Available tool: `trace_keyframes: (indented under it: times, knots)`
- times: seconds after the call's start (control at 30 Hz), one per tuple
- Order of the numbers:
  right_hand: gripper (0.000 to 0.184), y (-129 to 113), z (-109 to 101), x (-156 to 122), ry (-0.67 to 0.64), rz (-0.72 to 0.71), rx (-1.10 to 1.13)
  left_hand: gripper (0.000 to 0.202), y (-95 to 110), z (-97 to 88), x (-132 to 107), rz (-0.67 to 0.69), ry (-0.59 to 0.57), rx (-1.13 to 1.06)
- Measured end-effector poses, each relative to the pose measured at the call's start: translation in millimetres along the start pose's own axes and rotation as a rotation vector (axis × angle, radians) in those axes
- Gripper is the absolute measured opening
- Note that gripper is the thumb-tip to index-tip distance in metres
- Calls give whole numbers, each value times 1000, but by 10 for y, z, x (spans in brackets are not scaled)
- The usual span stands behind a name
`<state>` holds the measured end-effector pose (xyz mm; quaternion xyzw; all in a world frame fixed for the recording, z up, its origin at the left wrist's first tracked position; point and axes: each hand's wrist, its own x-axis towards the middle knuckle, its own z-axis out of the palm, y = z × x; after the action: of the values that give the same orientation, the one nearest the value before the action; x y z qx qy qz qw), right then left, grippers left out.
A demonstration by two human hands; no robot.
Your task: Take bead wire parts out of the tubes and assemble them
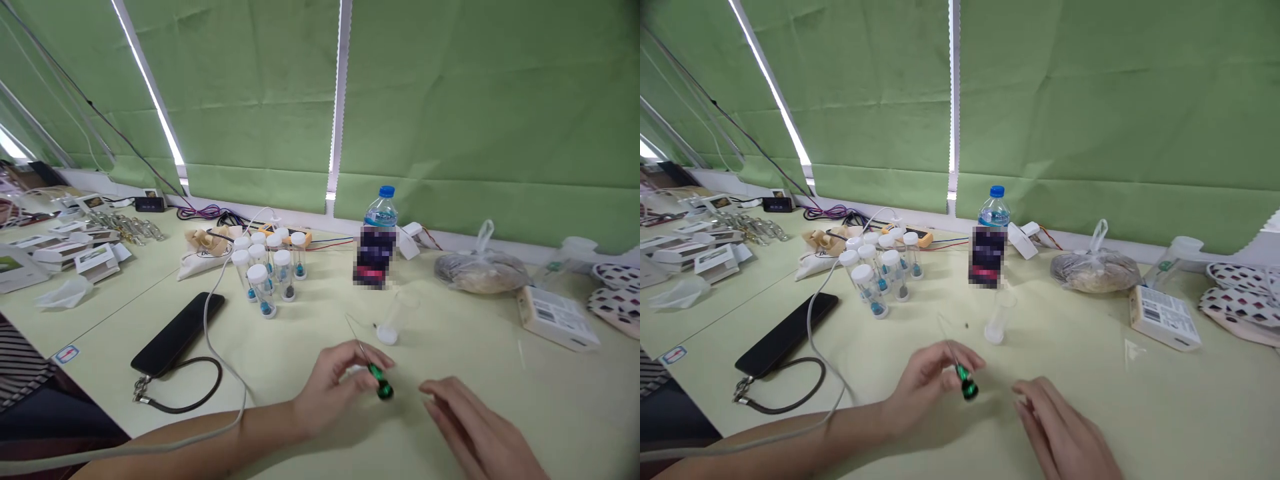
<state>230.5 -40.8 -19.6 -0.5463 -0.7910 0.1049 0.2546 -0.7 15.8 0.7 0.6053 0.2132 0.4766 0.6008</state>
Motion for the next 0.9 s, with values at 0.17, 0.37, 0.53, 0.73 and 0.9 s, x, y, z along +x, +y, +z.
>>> trace_keyframes:
  times: [0.17,0.37,0.53,0.73,0.9]
  knots:
    - [23,236,-148,120,-45,41,-284,35,-74,-120,156,-40,237,-86]
    - [28,210,-198,130,-186,-19,-349,38,-111,-191,202,-42,339,-37]
    - [27,98,-57,177,-316,25,-452,32,-129,-251,244,-16,372,12]
    - [23,-104,-173,538,-351,0,-422,26,-171,-299,297,-22,402,1]
    - [15,-381,-804,949,-199,49,-40,22,-200,-320,318,-34,416,-7]
